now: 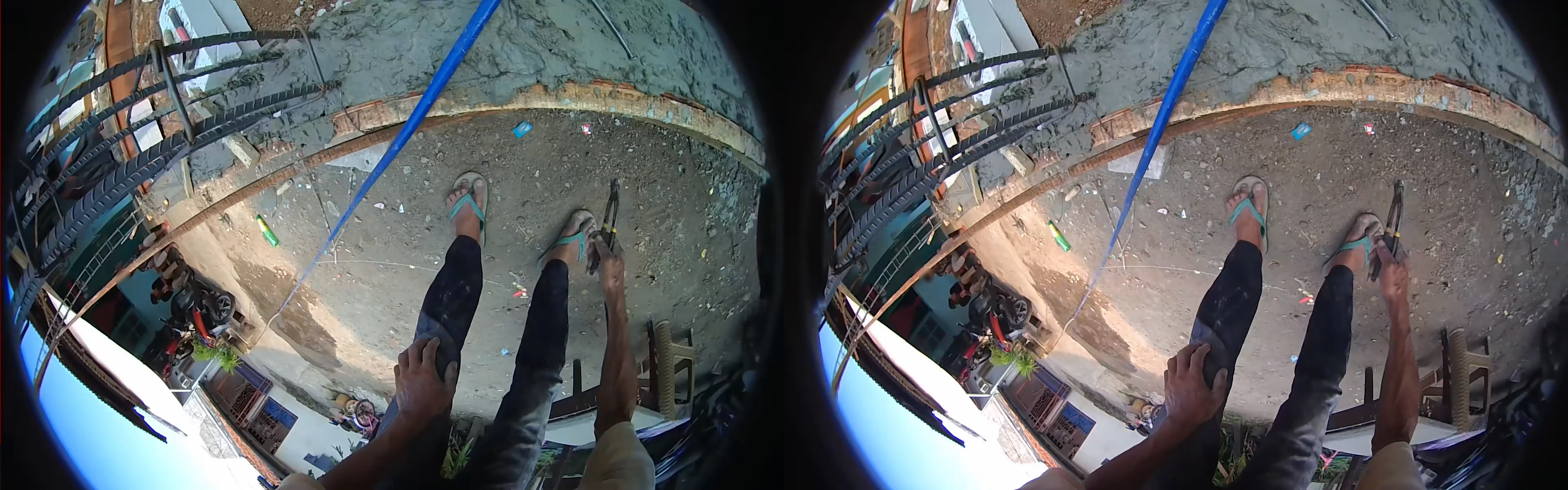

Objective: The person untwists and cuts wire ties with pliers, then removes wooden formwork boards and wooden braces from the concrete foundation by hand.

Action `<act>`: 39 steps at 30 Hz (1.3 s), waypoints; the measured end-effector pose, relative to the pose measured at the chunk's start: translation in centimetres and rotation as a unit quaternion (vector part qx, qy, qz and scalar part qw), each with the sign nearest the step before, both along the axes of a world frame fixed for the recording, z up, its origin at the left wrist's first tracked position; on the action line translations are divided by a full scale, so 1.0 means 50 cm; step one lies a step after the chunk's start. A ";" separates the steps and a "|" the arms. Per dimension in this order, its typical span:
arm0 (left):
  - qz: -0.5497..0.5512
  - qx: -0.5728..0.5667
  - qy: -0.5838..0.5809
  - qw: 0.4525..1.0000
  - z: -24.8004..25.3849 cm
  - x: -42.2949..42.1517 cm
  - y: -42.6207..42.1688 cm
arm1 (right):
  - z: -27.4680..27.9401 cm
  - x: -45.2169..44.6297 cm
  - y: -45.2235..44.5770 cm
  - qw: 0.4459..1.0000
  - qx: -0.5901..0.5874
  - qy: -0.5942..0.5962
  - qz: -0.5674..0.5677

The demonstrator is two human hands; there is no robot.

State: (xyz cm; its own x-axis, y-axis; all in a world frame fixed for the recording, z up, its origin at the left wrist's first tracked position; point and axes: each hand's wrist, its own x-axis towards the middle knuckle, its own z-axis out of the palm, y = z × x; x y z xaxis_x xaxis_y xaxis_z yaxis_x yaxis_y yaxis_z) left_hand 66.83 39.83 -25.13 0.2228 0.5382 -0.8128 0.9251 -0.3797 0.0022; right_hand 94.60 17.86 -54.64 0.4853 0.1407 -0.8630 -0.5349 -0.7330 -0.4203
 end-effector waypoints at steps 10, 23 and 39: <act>0.038 0.005 -0.004 0.999 -0.002 -0.043 0.045 | 0.419 -0.181 0.535 0.910 0.343 0.232 0.029; 0.081 -0.019 0.013 0.996 -0.016 -0.103 0.038 | 0.343 -0.185 0.750 0.809 0.463 0.344 -0.116; 0.060 -0.004 0.015 0.998 -0.019 -0.106 0.022 | 0.359 -0.266 0.795 0.837 0.376 0.356 -0.176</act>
State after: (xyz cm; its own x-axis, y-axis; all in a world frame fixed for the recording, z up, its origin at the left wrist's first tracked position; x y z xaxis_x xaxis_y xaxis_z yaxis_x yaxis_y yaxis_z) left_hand 61.53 40.93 -26.08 0.1334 0.5527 -0.8226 0.9636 -0.2664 -0.0228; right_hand 81.29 57.60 -36.66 0.0116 0.7301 -0.6833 -0.9731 -0.1488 -0.1756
